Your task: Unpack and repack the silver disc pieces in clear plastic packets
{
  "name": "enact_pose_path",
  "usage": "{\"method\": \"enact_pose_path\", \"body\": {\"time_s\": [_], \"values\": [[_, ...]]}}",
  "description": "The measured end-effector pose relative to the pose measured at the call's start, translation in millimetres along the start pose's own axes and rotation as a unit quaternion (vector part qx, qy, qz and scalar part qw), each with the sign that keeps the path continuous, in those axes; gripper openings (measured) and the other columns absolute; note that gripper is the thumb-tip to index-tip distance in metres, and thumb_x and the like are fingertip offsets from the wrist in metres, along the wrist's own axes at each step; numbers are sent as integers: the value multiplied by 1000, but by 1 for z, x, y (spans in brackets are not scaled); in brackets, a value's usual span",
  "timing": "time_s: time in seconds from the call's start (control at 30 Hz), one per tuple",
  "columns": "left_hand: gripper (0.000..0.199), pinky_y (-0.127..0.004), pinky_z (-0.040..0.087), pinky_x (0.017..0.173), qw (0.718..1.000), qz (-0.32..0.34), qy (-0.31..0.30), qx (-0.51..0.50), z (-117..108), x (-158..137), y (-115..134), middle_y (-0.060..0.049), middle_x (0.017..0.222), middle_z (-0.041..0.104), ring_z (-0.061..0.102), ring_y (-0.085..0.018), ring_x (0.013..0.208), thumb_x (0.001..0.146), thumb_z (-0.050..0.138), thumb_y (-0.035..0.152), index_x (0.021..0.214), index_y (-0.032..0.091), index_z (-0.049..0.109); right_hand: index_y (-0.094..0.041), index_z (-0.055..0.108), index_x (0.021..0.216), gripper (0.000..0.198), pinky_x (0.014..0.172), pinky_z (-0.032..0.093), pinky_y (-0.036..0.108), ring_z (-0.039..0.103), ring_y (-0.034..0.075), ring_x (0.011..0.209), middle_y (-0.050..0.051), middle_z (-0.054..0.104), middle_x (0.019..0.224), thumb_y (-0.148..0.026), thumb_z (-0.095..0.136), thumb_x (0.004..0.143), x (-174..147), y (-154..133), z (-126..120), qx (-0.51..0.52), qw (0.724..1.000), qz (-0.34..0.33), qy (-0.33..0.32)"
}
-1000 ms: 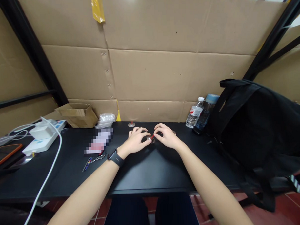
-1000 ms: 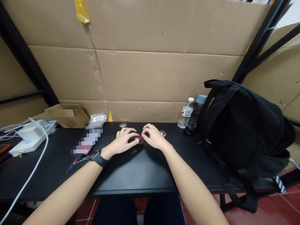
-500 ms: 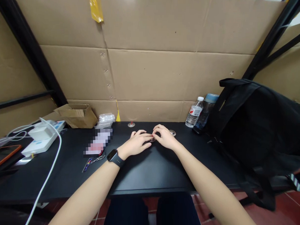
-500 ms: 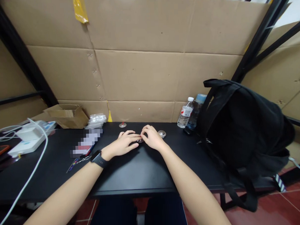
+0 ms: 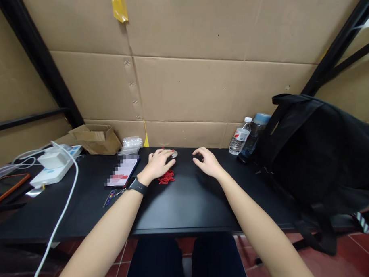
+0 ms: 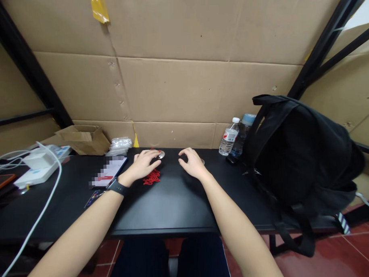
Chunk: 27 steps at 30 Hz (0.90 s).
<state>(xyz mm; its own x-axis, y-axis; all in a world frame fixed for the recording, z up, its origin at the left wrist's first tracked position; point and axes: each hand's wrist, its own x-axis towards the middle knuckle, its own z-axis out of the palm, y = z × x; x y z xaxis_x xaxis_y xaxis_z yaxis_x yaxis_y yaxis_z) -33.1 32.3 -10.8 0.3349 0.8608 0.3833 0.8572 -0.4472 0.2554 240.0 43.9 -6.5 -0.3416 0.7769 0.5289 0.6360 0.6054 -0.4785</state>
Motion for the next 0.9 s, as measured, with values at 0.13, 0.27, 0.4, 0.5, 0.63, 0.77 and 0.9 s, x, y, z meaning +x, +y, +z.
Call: {"method": "enact_pose_path", "body": {"time_s": [0.13,0.27,0.4,0.5,0.63,0.77,0.9], "values": [[54,-54,38,107,994,-107,18,33,0,2,-29,-7,156,49,42,-35,139,98,47,52,147,28,52,-22,66,101,16,85,50,36,61,22,99,7,64,108,-22,66,85,2,13,-9,-7,1000,16,15],[62,-58,39,107,983,-176,15,41,8,4,-45,-9,161,42,40,-37,141,97,43,53,152,24,45,-22,67,101,18,85,50,36,61,22,96,6,64,106,-23,66,83,3,28,-14,-12,999,30,35],[64,-61,40,107,979,-198,6,47,15,5,-50,-9,162,40,40,-39,140,96,43,54,152,25,44,-21,67,100,19,85,50,36,62,22,95,7,64,105,-25,66,82,3,40,-18,-23,998,46,41],[63,-60,40,107,982,-181,-4,60,18,5,-51,-10,162,41,38,-38,141,96,43,53,151,24,46,-21,68,101,20,86,50,36,62,23,96,7,64,105,-25,67,82,4,43,-21,-37,997,58,39],[63,-60,39,108,980,-182,-32,73,19,3,-52,-10,162,40,36,-39,141,95,44,52,151,24,47,-22,68,101,19,92,47,39,62,24,103,8,66,109,-24,67,82,3,44,-24,-71,995,70,20],[54,-62,37,106,981,-176,-36,75,15,0,-50,-8,162,41,35,-40,140,94,48,49,143,26,57,-24,70,103,20,97,42,49,57,31,118,9,67,120,-28,68,83,-1,44,-32,-150,980,130,-24],[33,-56,38,104,990,-116,31,71,3,-1,-40,-7,150,54,39,-37,135,94,53,40,119,29,72,-27,71,111,30,96,40,52,57,36,121,10,67,126,-33,71,82,-6,49,-42,-190,963,172,-79]]}}
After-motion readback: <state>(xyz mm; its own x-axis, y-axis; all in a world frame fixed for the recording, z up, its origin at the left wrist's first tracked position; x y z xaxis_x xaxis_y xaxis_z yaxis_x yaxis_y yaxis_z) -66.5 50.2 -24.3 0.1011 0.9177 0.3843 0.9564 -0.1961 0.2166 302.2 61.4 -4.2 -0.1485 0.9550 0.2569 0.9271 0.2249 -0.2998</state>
